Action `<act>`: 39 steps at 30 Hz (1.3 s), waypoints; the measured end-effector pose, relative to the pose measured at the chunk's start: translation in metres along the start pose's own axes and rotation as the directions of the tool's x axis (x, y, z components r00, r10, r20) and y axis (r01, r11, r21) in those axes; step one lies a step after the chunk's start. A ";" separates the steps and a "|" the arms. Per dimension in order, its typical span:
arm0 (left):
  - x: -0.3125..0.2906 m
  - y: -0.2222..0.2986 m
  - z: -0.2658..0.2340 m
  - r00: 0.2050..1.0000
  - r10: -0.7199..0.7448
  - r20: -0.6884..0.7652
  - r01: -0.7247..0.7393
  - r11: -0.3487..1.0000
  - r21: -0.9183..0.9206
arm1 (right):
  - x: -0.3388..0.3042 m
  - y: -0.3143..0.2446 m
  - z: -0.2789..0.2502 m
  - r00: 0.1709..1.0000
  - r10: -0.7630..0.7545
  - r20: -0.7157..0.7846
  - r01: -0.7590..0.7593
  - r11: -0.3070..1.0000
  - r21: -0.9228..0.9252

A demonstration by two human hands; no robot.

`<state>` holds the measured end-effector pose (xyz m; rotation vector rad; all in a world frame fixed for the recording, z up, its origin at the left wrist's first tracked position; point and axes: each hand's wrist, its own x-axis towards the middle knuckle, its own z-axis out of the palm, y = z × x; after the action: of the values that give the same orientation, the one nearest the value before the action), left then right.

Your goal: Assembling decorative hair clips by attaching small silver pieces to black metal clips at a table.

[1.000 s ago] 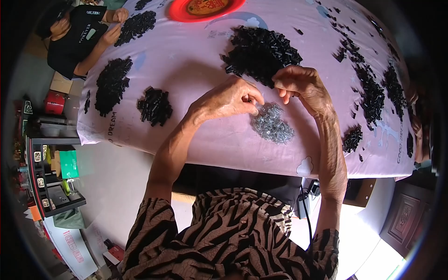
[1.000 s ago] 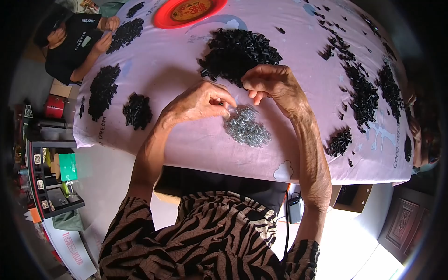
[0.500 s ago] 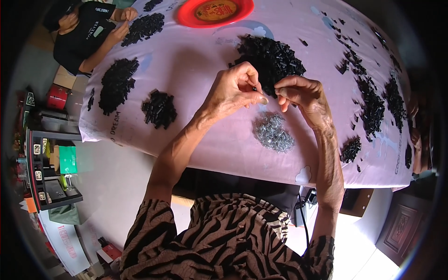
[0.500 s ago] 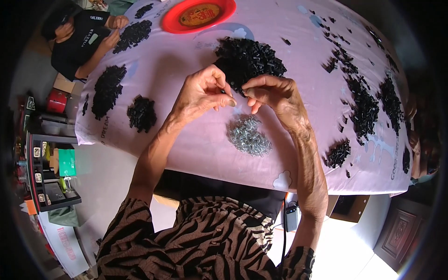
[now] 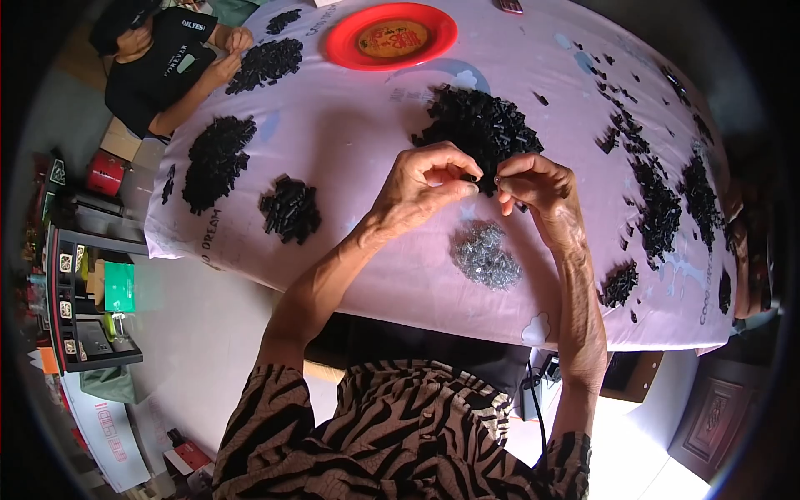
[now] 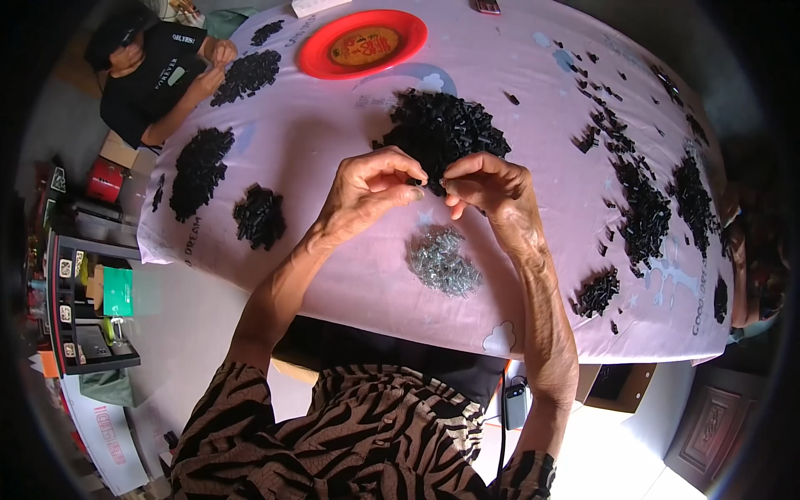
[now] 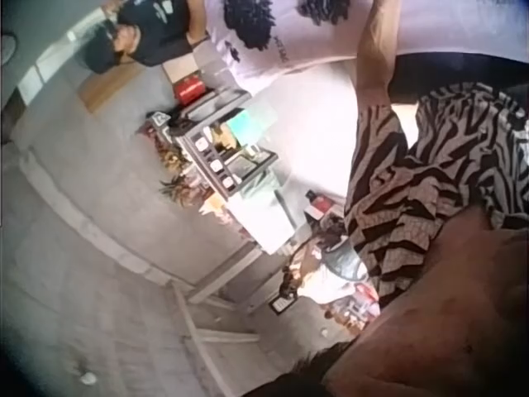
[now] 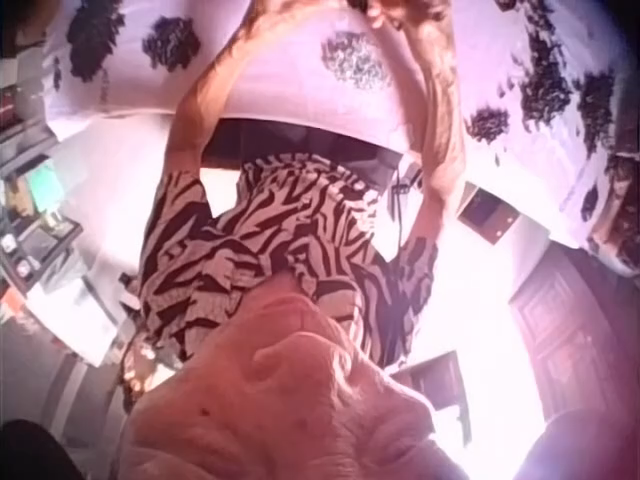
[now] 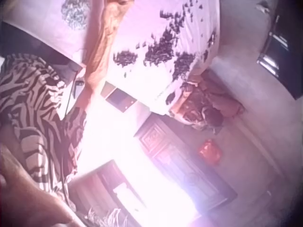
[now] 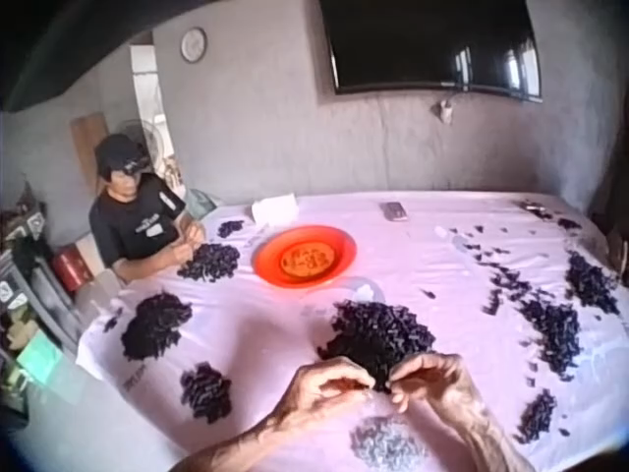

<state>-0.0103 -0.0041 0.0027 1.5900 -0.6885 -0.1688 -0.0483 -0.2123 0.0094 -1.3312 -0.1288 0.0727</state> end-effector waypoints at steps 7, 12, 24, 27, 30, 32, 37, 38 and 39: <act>0.001 -0.004 -0.004 0.985 -0.170 0.030 0.168 0.907 -0.386 | -0.002 -0.004 0.004 0.999 -0.043 -0.014 0.044 0.999 0.022; 0.002 0.001 -0.004 0.963 -0.267 0.032 0.246 0.829 -0.502 | -0.002 0.000 0.005 0.999 -0.038 0.009 0.038 0.998 0.051; 0.001 -0.001 -0.007 0.956 -0.290 0.048 0.279 0.846 -0.454 | -0.001 0.000 0.009 1.000 -0.009 -0.002 0.009 0.999 0.043; 0.002 0.001 -0.005 0.951 -0.307 0.044 0.290 0.828 -0.480 | -0.001 0.001 0.010 0.999 -0.029 -0.015 0.029 0.999 0.026; 0.005 0.001 -0.002 0.954 -0.295 0.059 0.289 0.840 -0.459 | -0.004 -0.001 0.010 0.998 -0.047 -0.032 0.047 0.999 0.000; 0.008 -0.001 0.002 0.962 -0.261 0.086 0.272 0.855 -0.443 | -0.008 -0.005 0.009 0.997 -0.057 -0.053 0.057 0.998 -0.010; 0.000 -0.002 -0.003 0.968 -0.245 0.046 0.245 0.897 -0.368 | -0.005 0.003 0.020 0.997 -0.051 -0.055 0.049 0.998 -0.040; 0.000 -0.002 -0.002 0.973 -0.223 0.055 0.227 0.903 -0.365 | -0.005 0.003 0.020 0.997 -0.051 -0.057 0.048 0.998 -0.043; 0.000 -0.003 -0.002 0.974 -0.221 0.058 0.227 0.902 -0.366 | -0.006 0.003 0.020 0.997 -0.060 -0.054 0.057 0.997 -0.054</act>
<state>-0.0084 -0.0030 0.0007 1.2974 -0.4494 -0.4556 -0.0567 -0.1935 0.0112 -1.3794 -0.1234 -0.0177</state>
